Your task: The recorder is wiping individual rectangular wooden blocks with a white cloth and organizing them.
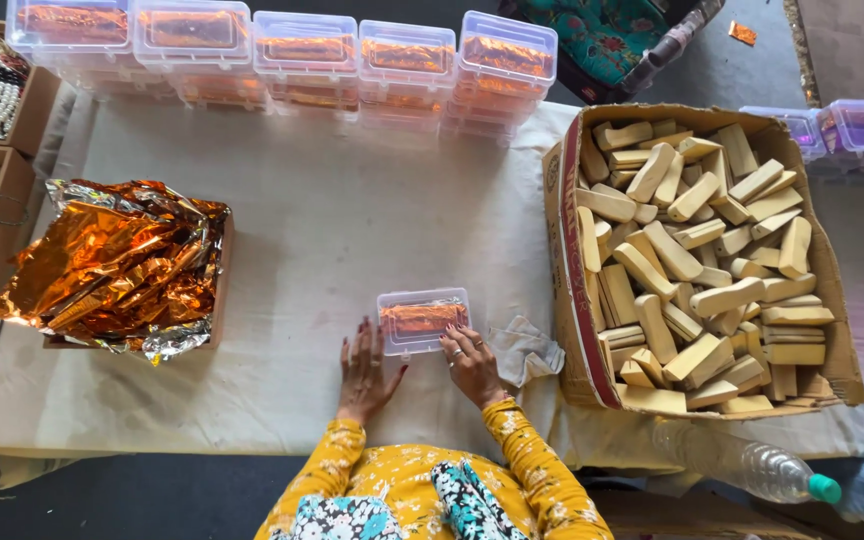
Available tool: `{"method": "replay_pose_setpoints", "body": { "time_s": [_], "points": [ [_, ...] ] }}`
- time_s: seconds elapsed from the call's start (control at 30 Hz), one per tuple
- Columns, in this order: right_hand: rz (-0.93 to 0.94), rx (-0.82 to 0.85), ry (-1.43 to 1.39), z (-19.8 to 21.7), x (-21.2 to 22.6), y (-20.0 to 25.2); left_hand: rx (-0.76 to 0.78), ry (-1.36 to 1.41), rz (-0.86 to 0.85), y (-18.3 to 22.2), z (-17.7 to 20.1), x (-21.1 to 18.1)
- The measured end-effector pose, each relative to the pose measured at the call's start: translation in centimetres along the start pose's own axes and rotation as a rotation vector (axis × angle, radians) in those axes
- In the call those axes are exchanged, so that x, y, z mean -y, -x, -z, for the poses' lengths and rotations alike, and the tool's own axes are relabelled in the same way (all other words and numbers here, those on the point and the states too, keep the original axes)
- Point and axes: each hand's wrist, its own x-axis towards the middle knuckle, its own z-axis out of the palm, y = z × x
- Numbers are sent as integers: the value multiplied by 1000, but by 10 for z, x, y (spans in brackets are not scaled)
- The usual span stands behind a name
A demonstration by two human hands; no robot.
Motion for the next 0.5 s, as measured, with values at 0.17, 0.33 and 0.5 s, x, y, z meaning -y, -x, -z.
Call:
{"method": "replay_pose_setpoints", "body": {
  "time_s": [0.17, 0.33, 0.5],
  "points": [
    [93, -50, -20, 16, -18, -53, -18, -107, 212, 23, 6, 8],
    [273, -144, 102, 39, -40, -177, 36, -108, 282, 9, 17, 3],
    [223, -313, 54, 49, -50, -321, 72, -153, 276, -1, 27, 0]
  ]
}}
